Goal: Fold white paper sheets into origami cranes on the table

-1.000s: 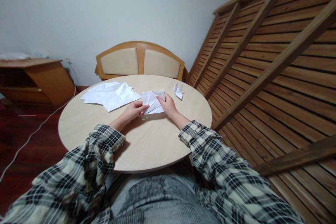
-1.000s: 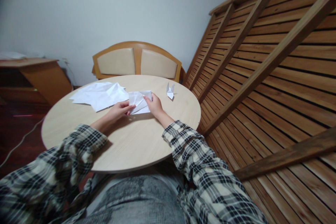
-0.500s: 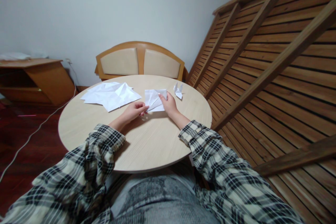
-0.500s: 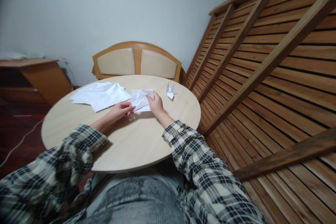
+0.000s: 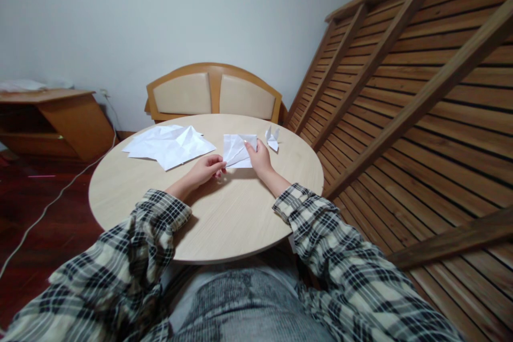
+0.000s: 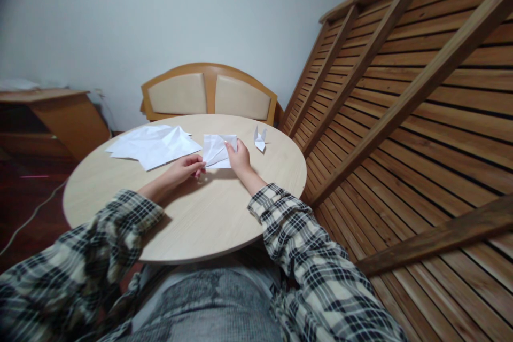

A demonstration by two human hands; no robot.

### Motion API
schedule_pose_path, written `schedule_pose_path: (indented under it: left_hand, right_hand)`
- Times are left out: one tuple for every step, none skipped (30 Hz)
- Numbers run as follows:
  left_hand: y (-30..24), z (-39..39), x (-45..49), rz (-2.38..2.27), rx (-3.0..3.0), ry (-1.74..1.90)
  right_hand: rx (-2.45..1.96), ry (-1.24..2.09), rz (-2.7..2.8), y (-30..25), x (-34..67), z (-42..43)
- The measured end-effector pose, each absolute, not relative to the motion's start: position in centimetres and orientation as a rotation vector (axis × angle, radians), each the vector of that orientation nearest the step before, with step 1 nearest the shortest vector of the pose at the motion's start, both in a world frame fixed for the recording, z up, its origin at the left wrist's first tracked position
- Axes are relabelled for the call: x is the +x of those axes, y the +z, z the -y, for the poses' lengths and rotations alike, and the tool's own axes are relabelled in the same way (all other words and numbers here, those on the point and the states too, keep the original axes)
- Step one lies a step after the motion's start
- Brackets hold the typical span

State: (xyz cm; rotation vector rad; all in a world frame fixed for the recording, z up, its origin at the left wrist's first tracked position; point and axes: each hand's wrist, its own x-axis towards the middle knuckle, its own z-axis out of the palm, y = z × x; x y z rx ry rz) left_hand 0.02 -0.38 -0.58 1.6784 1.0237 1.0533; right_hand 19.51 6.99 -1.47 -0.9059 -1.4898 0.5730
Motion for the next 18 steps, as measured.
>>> schedule_pose_path:
  left_hand:
    - [-0.54, 0.39, 0.01, -1.03, 1.68, 1.053]
    - [-0.51, 0.41, 0.0, -1.037, 1.684, 1.049]
    - [-0.48, 0.44, 0.0, -1.045, 1.689, 1.043]
    - [-0.44, 0.47, 0.01, -1.053, 1.692, 1.035]
    - [-0.39, 0.51, 0.02, -1.059, 1.694, 1.03]
    - [-0.34, 0.56, 0.04, -1.065, 1.696, 1.025]
    - [-0.26, 0.62, 0.08, -1.074, 1.697, 1.022]
    - [-0.18, 0.69, 0.12, -1.084, 1.701, 1.02]
    - [-0.09, 0.75, 0.16, -1.093, 1.706, 1.016]
    - [0.0, 0.82, 0.21, -1.101, 1.711, 1.013]
    - [0.08, 0.87, 0.25, -1.104, 1.715, 1.012]
    - [0.15, 0.91, 0.29, -1.106, 1.717, 1.014]
    - [0.19, 0.94, 0.33, -1.105, 1.716, 1.019]
    - [0.21, 0.95, 0.36, -1.105, 1.714, 1.025]
    - [0.21, 0.95, 0.38, -1.109, 1.711, 1.032]
    - [0.2, 0.94, 0.4, -1.115, 1.708, 1.039]
    - [0.18, 0.93, 0.42, -1.123, 1.705, 1.045]
    - [0.16, 0.92, 0.43, -1.13, 1.704, 1.05]
  right_hand:
    - [-0.907, 0.571, 1.488, -1.45, 19.52, -6.98]
    - [-0.908, 0.571, 1.486, -1.44, 19.52, -6.97]
    - [-0.907, 0.573, 1.485, -1.43, 19.53, -6.96]
    - [-0.906, 0.576, 1.484, -1.42, 19.53, -6.96]
    - [-0.908, 0.579, 1.482, -1.41, 19.53, -6.96]
    - [-0.914, 0.581, 1.477, -1.4, 19.53, -6.95]
    - [-0.921, 0.582, 1.474, -1.39, 19.53, -6.95]
    - [-0.929, 0.582, 1.472, -1.37, 19.54, -6.95]
    - [-0.937, 0.582, 1.469, -1.35, 19.55, -6.94]
    - [-0.943, 0.583, 1.468, -1.33, 19.56, -6.92]
    - [-0.947, 0.584, 1.467, -1.3, 19.58, -6.9]
    - [-0.952, 0.586, 1.465, -1.28, 19.59, -6.88]
    - [-0.959, 0.588, 1.463, -1.25, 19.61, -6.86]
    - [-0.968, 0.589, 1.46, -1.23, 19.63, -6.83]
    - [-0.976, 0.589, 1.459, -1.21, 19.64, -6.81]
    - [-0.982, 0.585, 1.458, -1.2, 19.66, -6.79]
    - [-0.986, 0.58, 1.456, -1.19, 19.67, -6.78]
    - [-0.988, 0.574, 1.455, -1.19, 19.68, -6.78]
